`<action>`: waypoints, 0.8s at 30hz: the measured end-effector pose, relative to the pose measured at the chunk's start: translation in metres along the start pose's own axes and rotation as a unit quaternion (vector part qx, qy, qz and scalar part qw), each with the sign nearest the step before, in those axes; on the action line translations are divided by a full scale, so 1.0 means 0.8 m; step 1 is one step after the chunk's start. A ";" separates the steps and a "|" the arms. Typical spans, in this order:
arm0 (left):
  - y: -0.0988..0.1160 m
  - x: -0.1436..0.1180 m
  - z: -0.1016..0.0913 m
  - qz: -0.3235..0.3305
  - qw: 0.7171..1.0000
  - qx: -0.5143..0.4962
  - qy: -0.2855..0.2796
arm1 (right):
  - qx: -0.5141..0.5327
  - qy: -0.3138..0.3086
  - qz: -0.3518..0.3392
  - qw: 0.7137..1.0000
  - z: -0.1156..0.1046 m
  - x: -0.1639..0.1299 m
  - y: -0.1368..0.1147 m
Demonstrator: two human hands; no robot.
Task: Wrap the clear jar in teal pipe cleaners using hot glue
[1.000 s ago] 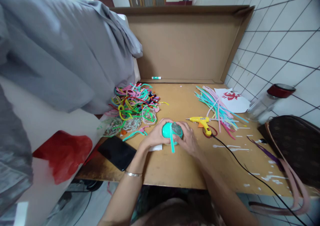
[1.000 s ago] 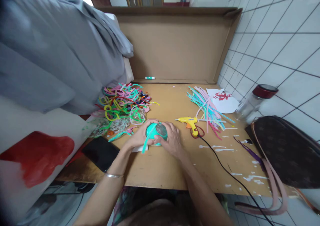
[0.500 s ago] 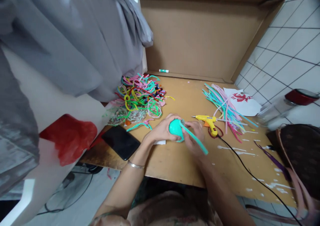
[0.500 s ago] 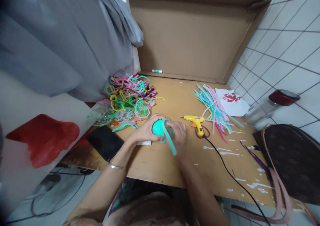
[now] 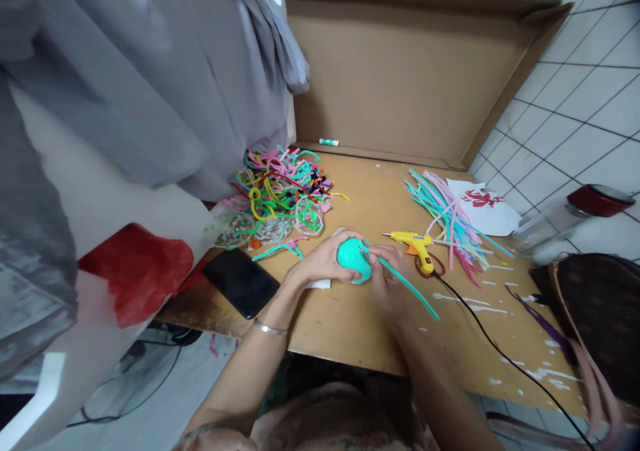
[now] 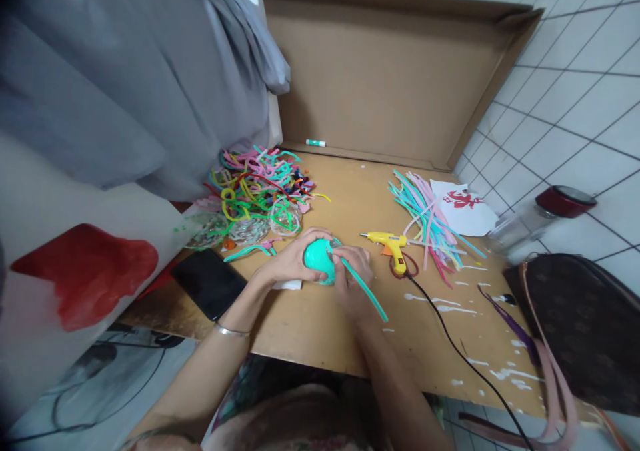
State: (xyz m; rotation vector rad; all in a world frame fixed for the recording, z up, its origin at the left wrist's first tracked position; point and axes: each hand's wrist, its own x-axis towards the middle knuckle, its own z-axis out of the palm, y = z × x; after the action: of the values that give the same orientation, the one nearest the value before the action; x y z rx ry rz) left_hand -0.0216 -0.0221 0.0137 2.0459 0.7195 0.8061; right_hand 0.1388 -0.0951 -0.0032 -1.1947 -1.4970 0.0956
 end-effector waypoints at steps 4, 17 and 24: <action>-0.004 0.000 -0.001 0.005 1.000 -0.003 -0.004 | -0.009 -0.012 -0.029 0.999 0.002 0.001 0.002; -0.011 -0.001 -0.006 -0.020 0.999 -0.034 -0.028 | -0.052 -0.022 -0.096 0.994 0.005 -0.002 0.004; -0.015 -0.003 -0.008 -0.070 0.995 -0.075 -0.018 | -0.174 0.028 -0.004 0.984 -0.023 0.009 0.036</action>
State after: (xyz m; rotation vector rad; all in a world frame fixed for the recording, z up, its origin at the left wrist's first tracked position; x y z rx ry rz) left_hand -0.0300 -0.0147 0.0061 1.8501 0.7503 0.7186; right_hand 0.1723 -0.0861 -0.0103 -1.4548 -1.5078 -0.2119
